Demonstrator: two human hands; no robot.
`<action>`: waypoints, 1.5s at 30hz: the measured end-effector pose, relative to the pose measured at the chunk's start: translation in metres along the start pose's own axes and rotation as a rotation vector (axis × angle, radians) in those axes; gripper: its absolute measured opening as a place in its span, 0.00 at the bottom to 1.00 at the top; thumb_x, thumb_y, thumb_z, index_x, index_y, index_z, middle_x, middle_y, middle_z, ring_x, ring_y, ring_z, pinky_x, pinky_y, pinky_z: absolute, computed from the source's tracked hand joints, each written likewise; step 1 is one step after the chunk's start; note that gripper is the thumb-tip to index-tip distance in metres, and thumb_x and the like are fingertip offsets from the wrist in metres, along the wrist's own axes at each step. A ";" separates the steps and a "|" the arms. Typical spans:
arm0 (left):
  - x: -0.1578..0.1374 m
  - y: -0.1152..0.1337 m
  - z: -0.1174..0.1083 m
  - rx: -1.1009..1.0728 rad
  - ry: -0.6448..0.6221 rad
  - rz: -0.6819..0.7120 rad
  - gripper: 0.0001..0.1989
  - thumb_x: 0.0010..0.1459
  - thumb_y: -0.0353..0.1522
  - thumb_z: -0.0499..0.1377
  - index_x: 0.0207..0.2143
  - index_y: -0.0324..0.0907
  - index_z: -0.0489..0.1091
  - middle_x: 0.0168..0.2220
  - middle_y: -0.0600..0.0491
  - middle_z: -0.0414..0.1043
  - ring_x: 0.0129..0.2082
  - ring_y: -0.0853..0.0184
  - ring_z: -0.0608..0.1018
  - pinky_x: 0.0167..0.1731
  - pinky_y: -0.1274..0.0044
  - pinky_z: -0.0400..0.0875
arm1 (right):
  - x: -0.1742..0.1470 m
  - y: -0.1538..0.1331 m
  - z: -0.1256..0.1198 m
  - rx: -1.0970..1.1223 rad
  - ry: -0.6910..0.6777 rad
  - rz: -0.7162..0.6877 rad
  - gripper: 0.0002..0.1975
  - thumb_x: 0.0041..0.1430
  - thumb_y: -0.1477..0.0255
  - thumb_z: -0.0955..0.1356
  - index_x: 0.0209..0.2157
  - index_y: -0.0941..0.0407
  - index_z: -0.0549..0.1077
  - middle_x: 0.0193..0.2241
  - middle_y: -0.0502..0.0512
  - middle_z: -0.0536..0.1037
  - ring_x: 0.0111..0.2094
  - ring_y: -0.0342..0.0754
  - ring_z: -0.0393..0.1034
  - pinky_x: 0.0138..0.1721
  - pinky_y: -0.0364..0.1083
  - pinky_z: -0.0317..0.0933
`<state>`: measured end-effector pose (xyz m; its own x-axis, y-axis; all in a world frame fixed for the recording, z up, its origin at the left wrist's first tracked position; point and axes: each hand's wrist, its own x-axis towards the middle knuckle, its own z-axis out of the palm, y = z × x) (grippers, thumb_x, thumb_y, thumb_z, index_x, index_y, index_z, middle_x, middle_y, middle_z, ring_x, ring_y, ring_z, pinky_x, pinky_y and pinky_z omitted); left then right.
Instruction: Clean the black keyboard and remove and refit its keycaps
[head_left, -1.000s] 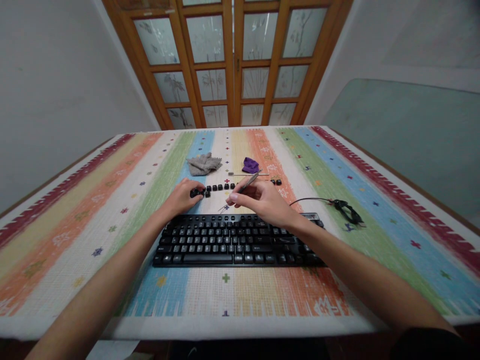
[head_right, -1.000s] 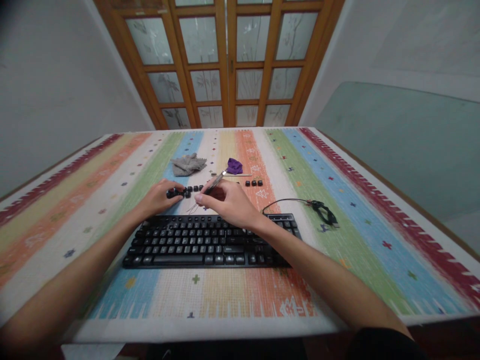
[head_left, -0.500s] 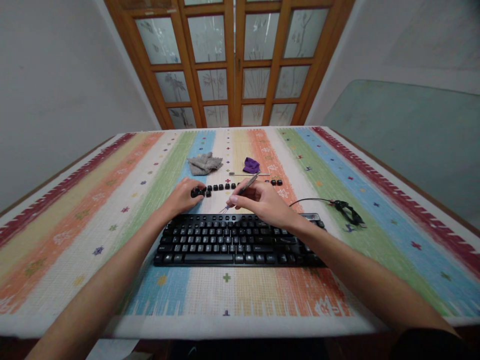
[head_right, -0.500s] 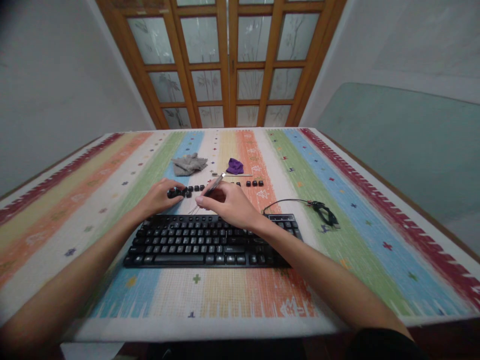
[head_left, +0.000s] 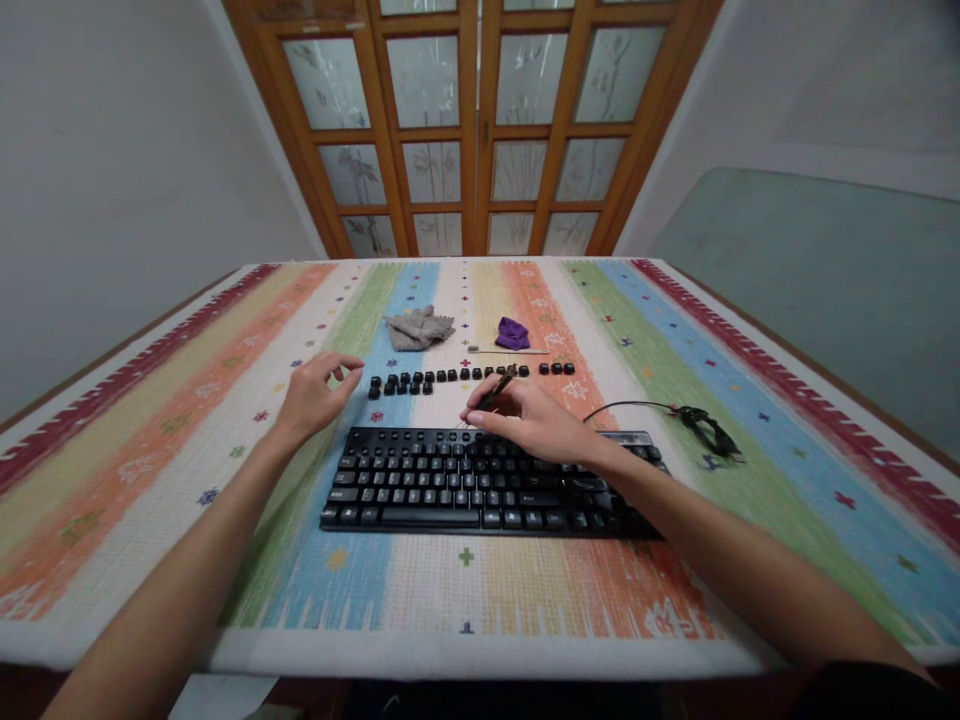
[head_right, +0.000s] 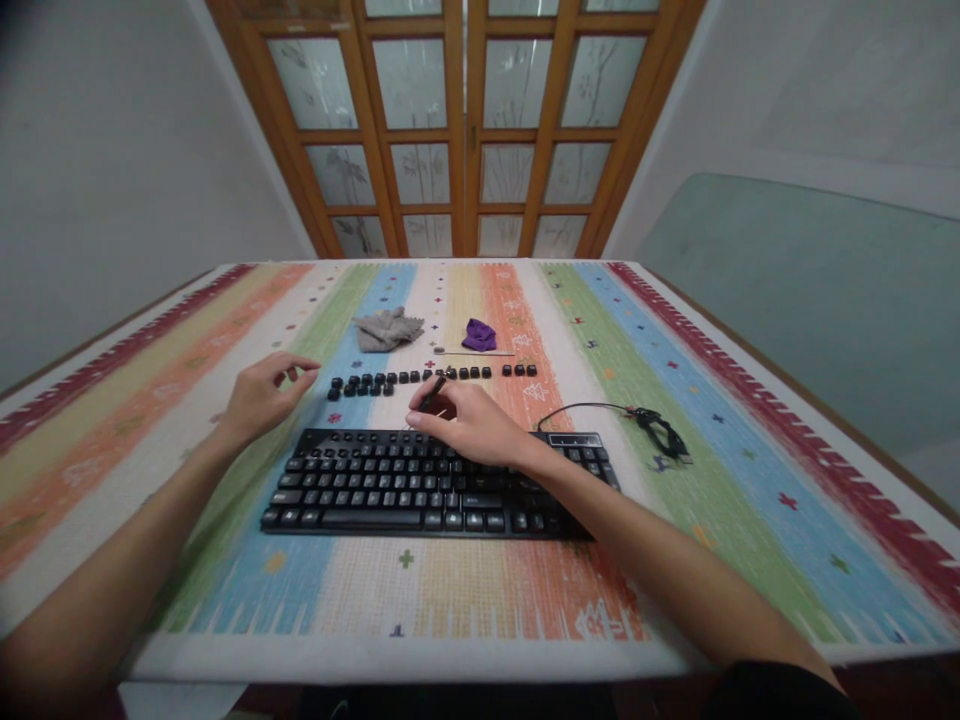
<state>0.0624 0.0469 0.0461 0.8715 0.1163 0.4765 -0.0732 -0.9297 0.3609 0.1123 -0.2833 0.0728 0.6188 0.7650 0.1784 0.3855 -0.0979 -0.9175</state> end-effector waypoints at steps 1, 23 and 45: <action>-0.005 -0.002 0.000 -0.014 0.000 -0.017 0.15 0.60 0.42 0.54 0.35 0.43 0.76 0.33 0.51 0.78 0.30 0.65 0.74 0.40 0.72 0.70 | 0.001 0.002 0.003 0.009 -0.006 0.003 0.11 0.62 0.64 0.70 0.38 0.57 0.74 0.36 0.54 0.78 0.36 0.46 0.72 0.41 0.49 0.67; -0.040 0.008 -0.003 -0.134 -0.380 -0.026 0.29 0.66 0.49 0.43 0.23 0.42 0.71 0.21 0.51 0.74 0.23 0.64 0.74 0.30 0.74 0.63 | 0.028 -0.002 0.043 -0.287 -0.163 -0.074 0.07 0.66 0.69 0.68 0.41 0.58 0.75 0.38 0.56 0.81 0.37 0.47 0.77 0.43 0.47 0.68; -0.042 0.002 0.002 -0.150 -0.368 0.033 0.25 0.67 0.43 0.48 0.20 0.41 0.68 0.17 0.55 0.66 0.20 0.68 0.67 0.27 0.76 0.57 | 0.028 0.013 0.058 -0.203 -0.075 -0.060 0.08 0.60 0.71 0.72 0.41 0.58 0.79 0.35 0.56 0.84 0.36 0.47 0.78 0.41 0.47 0.69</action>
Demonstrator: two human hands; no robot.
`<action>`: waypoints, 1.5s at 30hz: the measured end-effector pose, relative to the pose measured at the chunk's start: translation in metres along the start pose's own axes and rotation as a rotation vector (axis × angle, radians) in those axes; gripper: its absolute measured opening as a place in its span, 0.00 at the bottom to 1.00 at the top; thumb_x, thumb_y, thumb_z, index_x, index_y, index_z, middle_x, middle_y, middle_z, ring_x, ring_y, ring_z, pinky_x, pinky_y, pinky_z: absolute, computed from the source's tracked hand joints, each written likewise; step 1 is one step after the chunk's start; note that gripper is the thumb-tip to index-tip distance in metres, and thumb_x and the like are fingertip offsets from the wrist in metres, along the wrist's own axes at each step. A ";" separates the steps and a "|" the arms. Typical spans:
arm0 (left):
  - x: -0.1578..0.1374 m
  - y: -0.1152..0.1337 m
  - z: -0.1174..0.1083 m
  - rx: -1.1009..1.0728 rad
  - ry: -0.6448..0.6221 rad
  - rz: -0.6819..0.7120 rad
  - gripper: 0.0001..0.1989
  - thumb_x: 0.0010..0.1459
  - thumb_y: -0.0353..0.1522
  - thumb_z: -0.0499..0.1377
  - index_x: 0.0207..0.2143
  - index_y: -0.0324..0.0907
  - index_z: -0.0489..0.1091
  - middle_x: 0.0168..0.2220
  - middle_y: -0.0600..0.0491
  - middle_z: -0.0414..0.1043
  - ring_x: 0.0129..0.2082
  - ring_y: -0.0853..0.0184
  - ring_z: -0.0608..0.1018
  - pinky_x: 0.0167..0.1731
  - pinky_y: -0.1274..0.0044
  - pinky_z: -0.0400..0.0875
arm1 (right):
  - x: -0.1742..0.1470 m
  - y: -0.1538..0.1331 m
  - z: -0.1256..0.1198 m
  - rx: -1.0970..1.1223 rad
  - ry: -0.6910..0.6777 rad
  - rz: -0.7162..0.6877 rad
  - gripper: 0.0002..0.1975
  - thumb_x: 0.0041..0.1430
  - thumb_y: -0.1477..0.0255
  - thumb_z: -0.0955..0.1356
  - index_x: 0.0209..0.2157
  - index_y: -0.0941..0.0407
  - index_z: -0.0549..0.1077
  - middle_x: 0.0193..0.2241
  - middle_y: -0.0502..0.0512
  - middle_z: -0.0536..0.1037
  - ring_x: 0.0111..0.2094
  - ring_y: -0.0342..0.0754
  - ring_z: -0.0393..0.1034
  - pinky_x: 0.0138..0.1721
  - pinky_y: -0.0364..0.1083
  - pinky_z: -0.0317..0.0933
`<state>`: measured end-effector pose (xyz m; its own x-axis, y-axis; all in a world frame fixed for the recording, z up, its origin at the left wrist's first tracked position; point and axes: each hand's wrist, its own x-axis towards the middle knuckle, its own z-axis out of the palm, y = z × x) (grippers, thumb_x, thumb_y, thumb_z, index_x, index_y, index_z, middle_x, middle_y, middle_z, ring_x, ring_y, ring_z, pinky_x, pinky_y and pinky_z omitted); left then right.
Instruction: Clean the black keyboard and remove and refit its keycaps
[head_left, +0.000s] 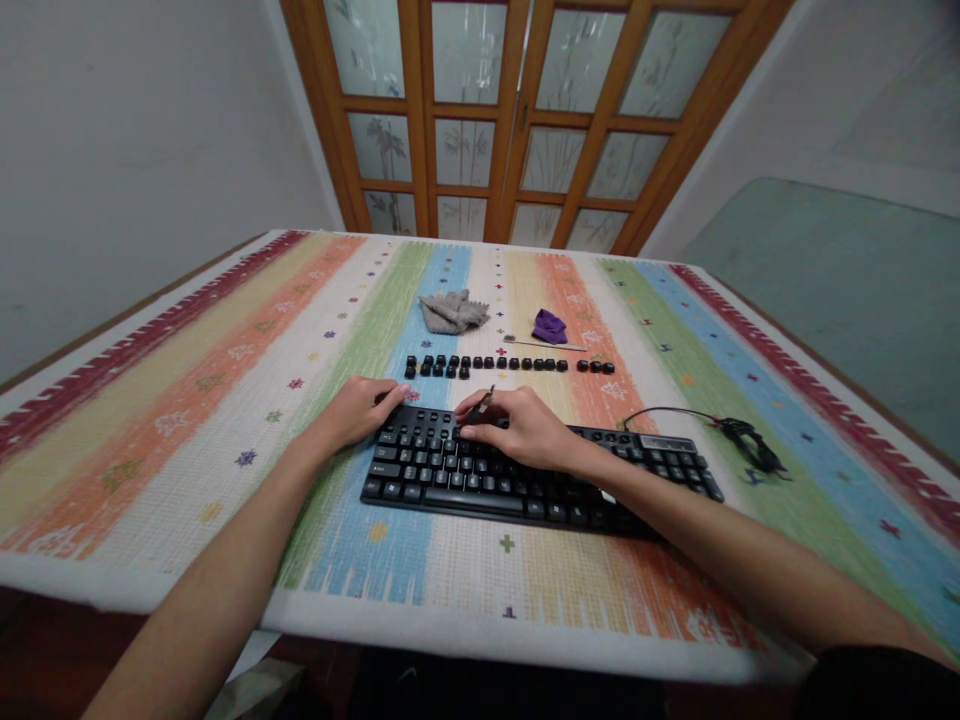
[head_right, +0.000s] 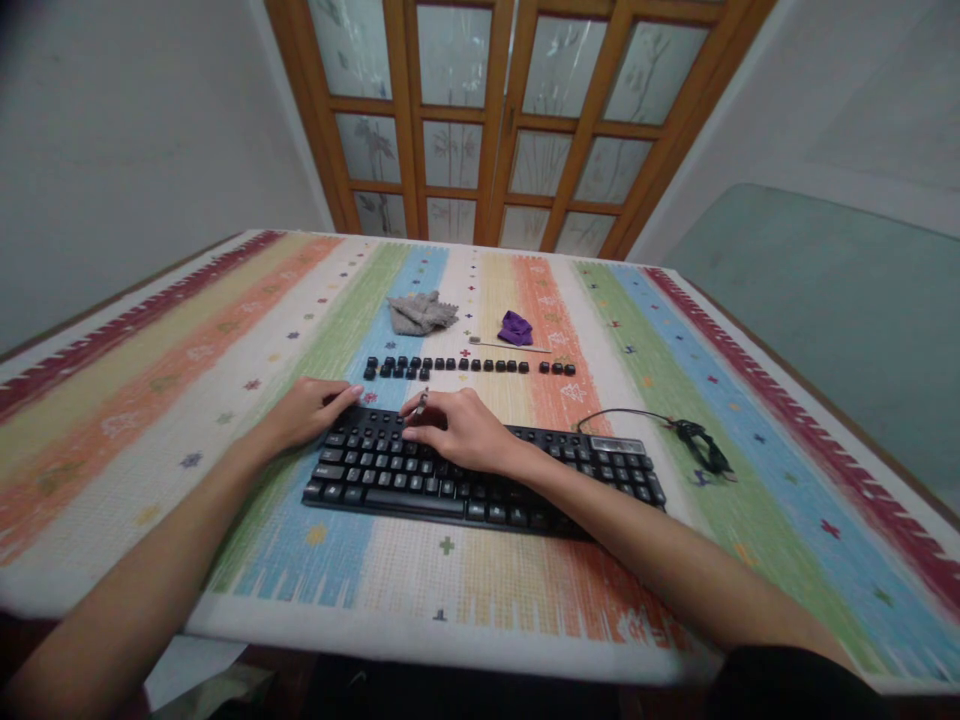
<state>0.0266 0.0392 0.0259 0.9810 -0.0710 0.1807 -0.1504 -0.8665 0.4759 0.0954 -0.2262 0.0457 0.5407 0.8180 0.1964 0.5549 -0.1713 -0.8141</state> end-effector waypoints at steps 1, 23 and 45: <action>0.000 0.000 0.000 -0.001 0.000 -0.002 0.25 0.67 0.43 0.48 0.20 0.41 0.67 0.17 0.55 0.66 0.20 0.68 0.67 0.27 0.76 0.57 | -0.001 0.000 0.001 -0.014 -0.005 -0.007 0.08 0.60 0.71 0.72 0.40 0.58 0.79 0.36 0.56 0.84 0.36 0.47 0.78 0.41 0.47 0.68; 0.000 -0.006 0.002 -0.007 -0.008 0.003 0.23 0.66 0.44 0.53 0.25 0.40 0.74 0.19 0.54 0.69 0.22 0.69 0.69 0.27 0.76 0.58 | 0.006 -0.015 -0.002 -0.433 -0.132 -0.023 0.10 0.65 0.66 0.65 0.41 0.57 0.74 0.29 0.56 0.78 0.30 0.48 0.71 0.34 0.47 0.60; 0.000 -0.007 0.002 0.007 -0.029 -0.008 0.22 0.66 0.44 0.53 0.29 0.39 0.76 0.22 0.51 0.72 0.23 0.67 0.70 0.28 0.75 0.59 | 0.031 -0.009 -0.018 -0.230 -0.234 -0.015 0.07 0.64 0.67 0.67 0.39 0.56 0.73 0.35 0.55 0.79 0.37 0.48 0.73 0.40 0.47 0.64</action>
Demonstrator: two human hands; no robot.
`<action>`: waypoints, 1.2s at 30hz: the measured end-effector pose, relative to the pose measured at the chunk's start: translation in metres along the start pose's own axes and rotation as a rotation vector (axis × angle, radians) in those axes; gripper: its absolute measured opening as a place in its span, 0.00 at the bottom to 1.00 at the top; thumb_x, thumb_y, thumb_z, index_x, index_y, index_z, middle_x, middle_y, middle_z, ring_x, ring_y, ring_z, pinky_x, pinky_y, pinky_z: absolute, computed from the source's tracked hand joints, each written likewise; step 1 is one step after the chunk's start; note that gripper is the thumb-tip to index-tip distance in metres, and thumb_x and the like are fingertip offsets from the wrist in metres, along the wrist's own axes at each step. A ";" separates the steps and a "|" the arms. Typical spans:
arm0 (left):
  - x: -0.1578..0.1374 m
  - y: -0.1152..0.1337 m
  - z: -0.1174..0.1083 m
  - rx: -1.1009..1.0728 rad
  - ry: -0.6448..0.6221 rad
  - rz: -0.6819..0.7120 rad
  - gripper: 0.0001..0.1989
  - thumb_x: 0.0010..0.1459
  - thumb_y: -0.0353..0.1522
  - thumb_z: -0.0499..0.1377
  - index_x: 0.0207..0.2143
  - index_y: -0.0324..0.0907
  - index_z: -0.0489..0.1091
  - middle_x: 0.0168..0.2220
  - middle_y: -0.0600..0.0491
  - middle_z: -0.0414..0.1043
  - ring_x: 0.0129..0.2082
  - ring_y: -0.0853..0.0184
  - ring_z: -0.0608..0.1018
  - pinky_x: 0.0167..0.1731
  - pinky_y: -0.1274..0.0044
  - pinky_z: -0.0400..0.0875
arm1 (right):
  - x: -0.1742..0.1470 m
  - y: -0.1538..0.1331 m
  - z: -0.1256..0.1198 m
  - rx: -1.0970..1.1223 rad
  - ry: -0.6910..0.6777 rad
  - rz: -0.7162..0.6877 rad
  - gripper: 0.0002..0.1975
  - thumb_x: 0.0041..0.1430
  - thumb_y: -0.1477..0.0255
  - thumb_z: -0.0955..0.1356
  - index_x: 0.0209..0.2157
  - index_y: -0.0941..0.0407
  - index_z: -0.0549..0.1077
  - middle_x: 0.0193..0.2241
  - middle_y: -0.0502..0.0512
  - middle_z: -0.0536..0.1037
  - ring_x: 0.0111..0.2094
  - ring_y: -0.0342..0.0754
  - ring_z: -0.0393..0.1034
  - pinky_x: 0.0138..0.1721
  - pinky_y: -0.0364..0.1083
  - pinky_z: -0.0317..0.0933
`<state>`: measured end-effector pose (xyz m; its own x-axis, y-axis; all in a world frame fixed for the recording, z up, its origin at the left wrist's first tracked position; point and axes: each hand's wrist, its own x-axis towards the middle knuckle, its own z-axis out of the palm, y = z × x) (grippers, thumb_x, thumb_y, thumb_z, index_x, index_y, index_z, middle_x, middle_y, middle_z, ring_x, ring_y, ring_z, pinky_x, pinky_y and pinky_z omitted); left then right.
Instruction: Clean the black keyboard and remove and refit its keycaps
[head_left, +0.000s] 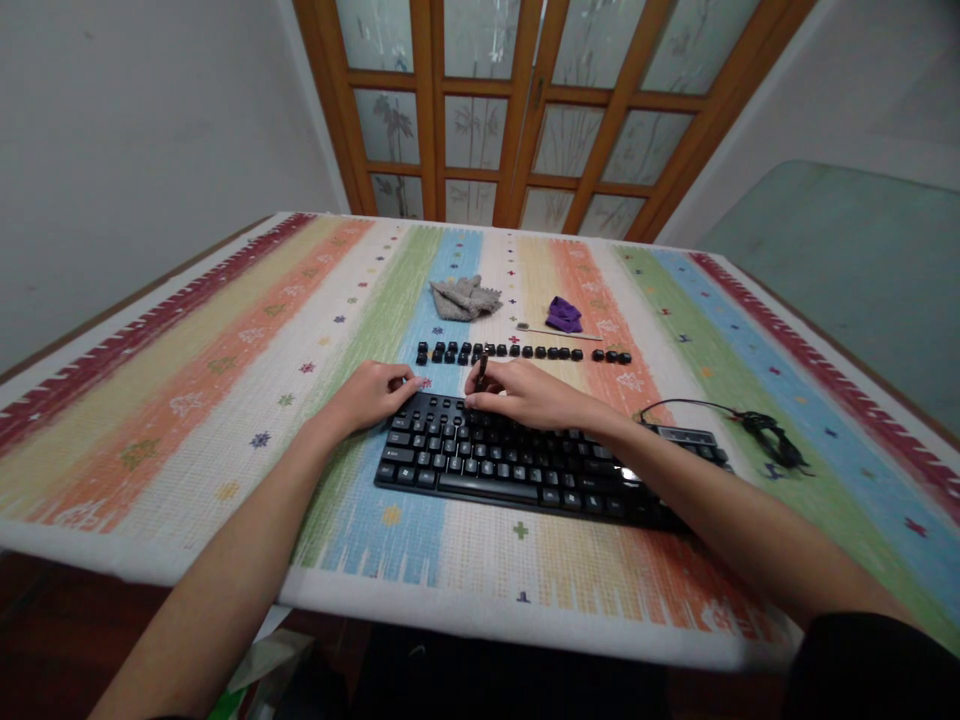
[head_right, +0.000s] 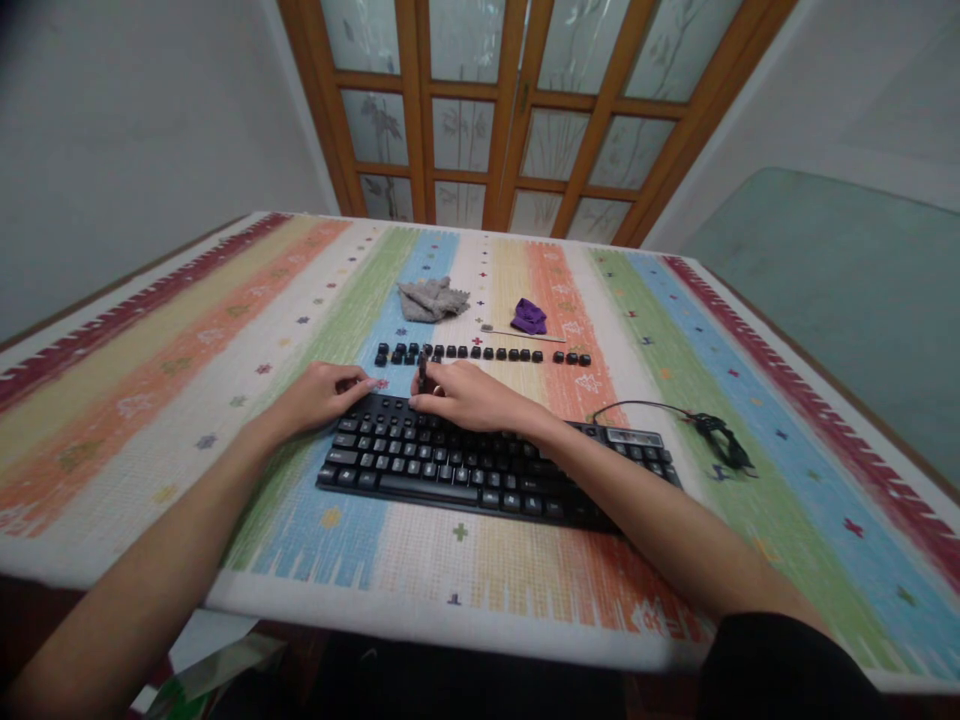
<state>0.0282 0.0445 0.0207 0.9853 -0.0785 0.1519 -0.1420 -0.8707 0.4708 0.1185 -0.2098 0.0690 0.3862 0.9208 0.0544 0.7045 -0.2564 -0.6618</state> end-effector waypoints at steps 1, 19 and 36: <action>0.000 0.000 0.000 0.001 0.003 0.001 0.22 0.66 0.44 0.53 0.28 0.40 0.76 0.22 0.52 0.72 0.23 0.67 0.70 0.28 0.75 0.59 | 0.001 0.001 0.000 0.003 0.000 -0.002 0.07 0.64 0.66 0.67 0.39 0.56 0.73 0.35 0.55 0.79 0.37 0.48 0.73 0.40 0.47 0.64; 0.000 0.025 -0.006 -0.125 0.235 0.096 0.17 0.58 0.44 0.62 0.41 0.40 0.73 0.24 0.57 0.69 0.23 0.71 0.69 0.28 0.77 0.64 | 0.003 0.008 0.005 0.872 0.286 0.358 0.06 0.63 0.71 0.68 0.31 0.56 0.70 0.32 0.59 0.83 0.31 0.49 0.79 0.47 0.53 0.73; 0.021 0.100 0.007 -0.068 0.372 0.352 0.07 0.63 0.36 0.62 0.37 0.42 0.70 0.31 0.55 0.70 0.29 0.71 0.71 0.29 0.77 0.66 | -0.020 0.004 0.006 1.161 0.526 0.314 0.06 0.60 0.69 0.72 0.33 0.56 0.72 0.33 0.56 0.83 0.36 0.47 0.80 0.51 0.51 0.71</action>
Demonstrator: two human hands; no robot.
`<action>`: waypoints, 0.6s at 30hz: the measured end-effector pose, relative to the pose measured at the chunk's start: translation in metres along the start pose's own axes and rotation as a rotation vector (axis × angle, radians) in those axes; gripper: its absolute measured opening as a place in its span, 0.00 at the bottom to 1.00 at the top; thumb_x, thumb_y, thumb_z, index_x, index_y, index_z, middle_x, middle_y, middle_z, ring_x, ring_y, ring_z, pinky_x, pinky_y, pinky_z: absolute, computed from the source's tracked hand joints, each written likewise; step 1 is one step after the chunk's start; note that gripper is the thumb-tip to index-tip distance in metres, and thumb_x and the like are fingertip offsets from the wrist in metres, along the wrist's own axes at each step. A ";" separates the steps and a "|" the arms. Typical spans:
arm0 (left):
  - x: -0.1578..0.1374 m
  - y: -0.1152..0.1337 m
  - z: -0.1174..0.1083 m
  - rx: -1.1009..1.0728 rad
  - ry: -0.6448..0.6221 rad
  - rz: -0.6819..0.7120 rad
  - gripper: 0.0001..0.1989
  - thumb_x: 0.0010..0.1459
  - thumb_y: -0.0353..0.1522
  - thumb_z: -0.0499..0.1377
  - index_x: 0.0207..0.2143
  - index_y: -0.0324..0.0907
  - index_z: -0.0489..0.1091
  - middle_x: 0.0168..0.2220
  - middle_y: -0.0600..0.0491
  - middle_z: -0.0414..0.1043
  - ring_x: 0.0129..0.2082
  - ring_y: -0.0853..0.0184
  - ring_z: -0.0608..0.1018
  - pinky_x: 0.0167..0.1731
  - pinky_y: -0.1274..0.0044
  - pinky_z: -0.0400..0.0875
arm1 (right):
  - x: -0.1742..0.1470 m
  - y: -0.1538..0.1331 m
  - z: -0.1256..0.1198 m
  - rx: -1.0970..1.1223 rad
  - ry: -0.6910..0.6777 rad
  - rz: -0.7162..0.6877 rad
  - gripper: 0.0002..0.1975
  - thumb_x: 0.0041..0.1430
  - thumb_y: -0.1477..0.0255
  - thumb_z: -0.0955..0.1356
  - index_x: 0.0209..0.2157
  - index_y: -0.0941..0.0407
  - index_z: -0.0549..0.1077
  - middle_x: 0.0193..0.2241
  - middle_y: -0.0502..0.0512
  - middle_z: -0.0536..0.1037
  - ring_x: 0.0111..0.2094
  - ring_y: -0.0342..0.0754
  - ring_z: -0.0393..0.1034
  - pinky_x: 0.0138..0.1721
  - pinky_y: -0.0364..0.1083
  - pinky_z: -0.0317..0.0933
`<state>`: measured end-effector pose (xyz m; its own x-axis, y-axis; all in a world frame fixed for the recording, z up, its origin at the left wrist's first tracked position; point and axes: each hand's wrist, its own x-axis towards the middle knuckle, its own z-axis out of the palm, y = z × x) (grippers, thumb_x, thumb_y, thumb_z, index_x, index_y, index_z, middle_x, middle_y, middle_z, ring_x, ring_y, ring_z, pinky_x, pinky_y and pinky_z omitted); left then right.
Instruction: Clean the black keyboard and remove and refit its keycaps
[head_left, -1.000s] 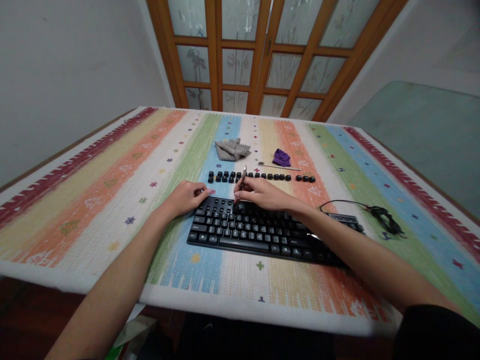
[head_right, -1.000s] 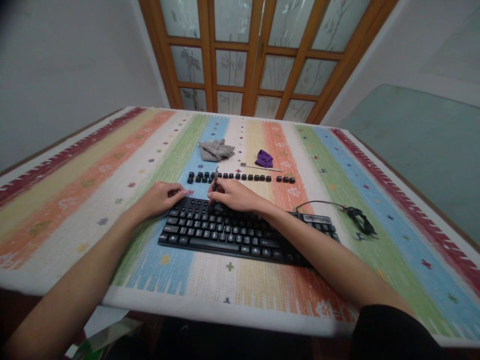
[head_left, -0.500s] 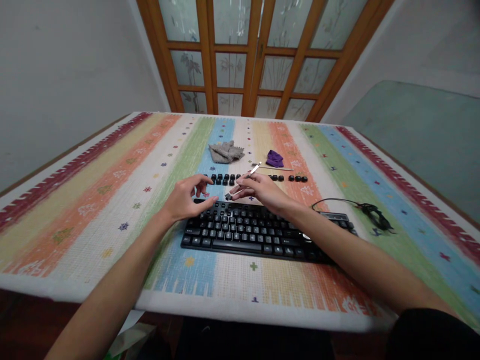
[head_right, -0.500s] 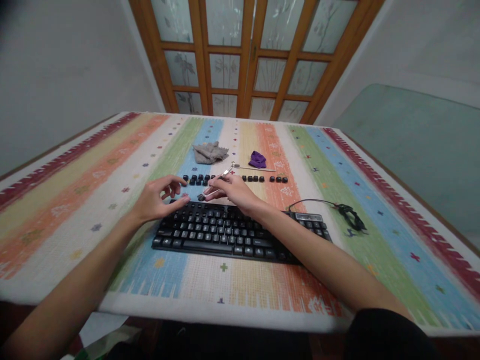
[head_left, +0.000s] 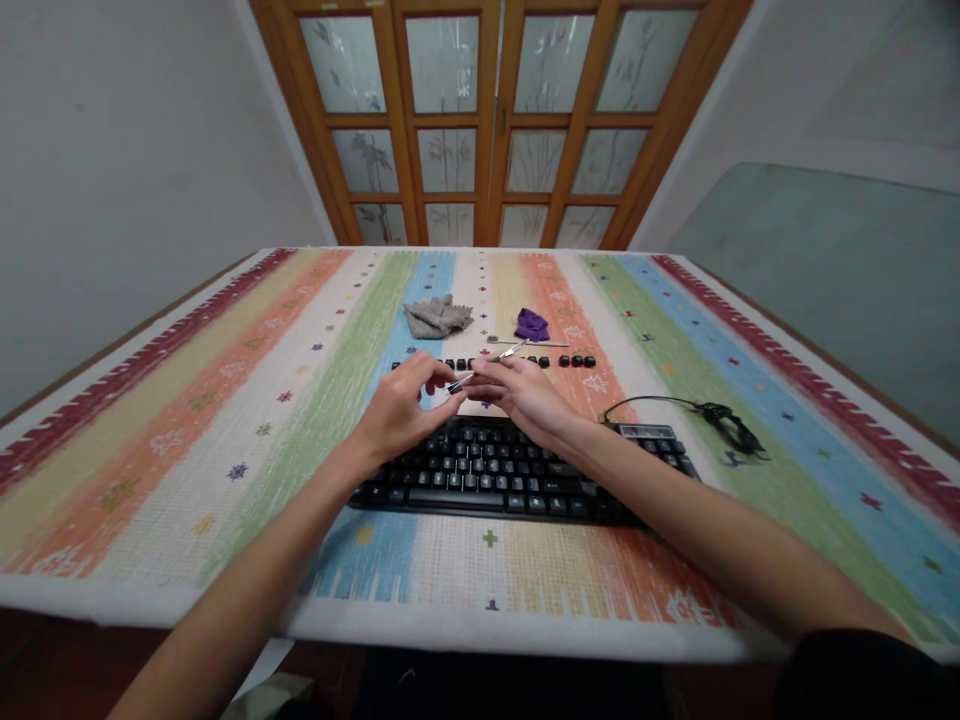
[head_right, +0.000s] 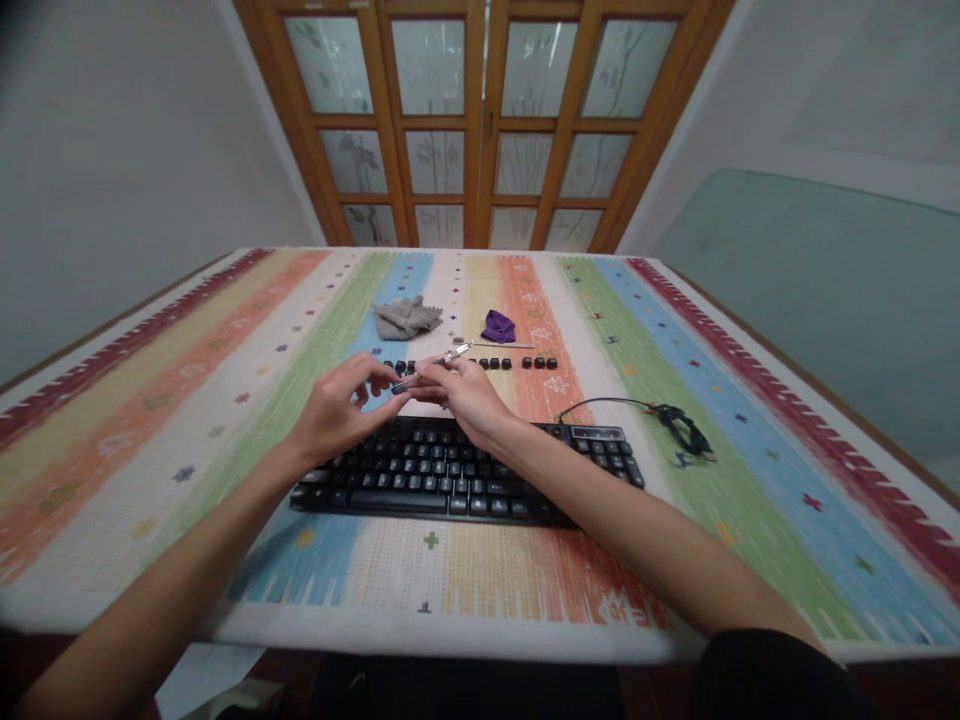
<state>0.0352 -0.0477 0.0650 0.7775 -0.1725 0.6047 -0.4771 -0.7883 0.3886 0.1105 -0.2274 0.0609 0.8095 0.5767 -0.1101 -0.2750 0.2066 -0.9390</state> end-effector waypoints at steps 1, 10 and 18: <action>0.001 0.002 0.001 -0.008 -0.002 0.000 0.07 0.63 0.36 0.62 0.38 0.41 0.71 0.31 0.55 0.71 0.29 0.71 0.71 0.29 0.78 0.66 | 0.000 0.000 -0.001 0.011 0.006 -0.005 0.07 0.59 0.69 0.73 0.33 0.56 0.73 0.33 0.56 0.83 0.36 0.47 0.80 0.51 0.51 0.71; 0.006 0.009 0.006 -0.141 0.051 -0.039 0.09 0.61 0.37 0.65 0.37 0.41 0.75 0.34 0.54 0.71 0.26 0.74 0.69 0.28 0.80 0.68 | -0.006 -0.004 -0.008 0.053 -0.012 -0.073 0.20 0.47 0.60 0.80 0.33 0.55 0.72 0.31 0.54 0.84 0.32 0.46 0.80 0.45 0.48 0.74; 0.007 0.018 0.015 -0.391 0.024 -0.220 0.11 0.56 0.38 0.68 0.36 0.41 0.75 0.37 0.53 0.70 0.34 0.70 0.74 0.32 0.78 0.73 | -0.009 -0.009 -0.003 0.066 -0.004 -0.173 0.22 0.44 0.58 0.80 0.33 0.55 0.73 0.30 0.54 0.84 0.35 0.50 0.82 0.47 0.51 0.74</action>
<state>0.0377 -0.0719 0.0659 0.8702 -0.0082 0.4927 -0.4242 -0.5212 0.7405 0.1071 -0.2373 0.0692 0.8456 0.5312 0.0521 -0.1657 0.3541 -0.9204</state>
